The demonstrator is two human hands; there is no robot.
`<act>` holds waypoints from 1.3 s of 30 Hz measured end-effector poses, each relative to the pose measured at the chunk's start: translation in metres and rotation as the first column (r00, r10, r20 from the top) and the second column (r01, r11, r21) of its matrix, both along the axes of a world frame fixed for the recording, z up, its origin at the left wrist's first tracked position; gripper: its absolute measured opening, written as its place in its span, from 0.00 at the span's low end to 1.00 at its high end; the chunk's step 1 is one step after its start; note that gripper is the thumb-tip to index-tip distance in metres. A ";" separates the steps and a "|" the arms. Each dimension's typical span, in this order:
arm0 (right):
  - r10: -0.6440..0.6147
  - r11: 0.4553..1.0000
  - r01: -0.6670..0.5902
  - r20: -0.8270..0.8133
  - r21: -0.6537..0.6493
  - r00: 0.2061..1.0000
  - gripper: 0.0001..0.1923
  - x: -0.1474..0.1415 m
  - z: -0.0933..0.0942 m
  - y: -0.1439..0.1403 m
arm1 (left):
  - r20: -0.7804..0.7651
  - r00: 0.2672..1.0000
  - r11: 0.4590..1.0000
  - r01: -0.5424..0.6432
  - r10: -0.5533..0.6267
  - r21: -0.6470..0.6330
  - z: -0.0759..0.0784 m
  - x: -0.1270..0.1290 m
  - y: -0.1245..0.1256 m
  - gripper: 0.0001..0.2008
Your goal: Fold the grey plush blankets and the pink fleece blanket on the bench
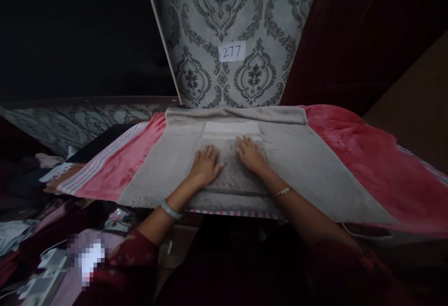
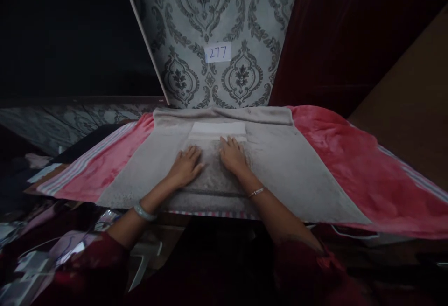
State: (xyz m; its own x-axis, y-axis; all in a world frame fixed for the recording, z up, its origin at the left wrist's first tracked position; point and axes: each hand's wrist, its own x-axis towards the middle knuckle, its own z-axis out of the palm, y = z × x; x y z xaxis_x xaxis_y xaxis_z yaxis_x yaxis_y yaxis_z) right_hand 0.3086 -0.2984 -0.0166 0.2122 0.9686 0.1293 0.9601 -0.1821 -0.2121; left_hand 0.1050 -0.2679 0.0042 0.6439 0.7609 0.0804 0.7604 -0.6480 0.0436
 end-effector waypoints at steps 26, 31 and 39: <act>0.120 0.985 -0.099 -0.142 0.143 0.983 0.31 0.016 0.003 -0.034 | 0.208 0.966 0.984 0.166 -0.151 -0.056 0.007 -0.007 0.031 0.27; 0.118 0.992 -0.116 -0.051 0.042 0.992 0.30 0.034 0.011 -0.025 | 0.253 0.896 0.887 0.417 -0.365 -0.198 0.021 0.067 0.088 0.28; 0.279 0.960 -0.279 0.018 0.001 0.960 0.28 0.030 -0.012 -0.024 | 0.085 0.947 0.930 0.322 -0.311 -0.180 -0.007 0.111 0.120 0.25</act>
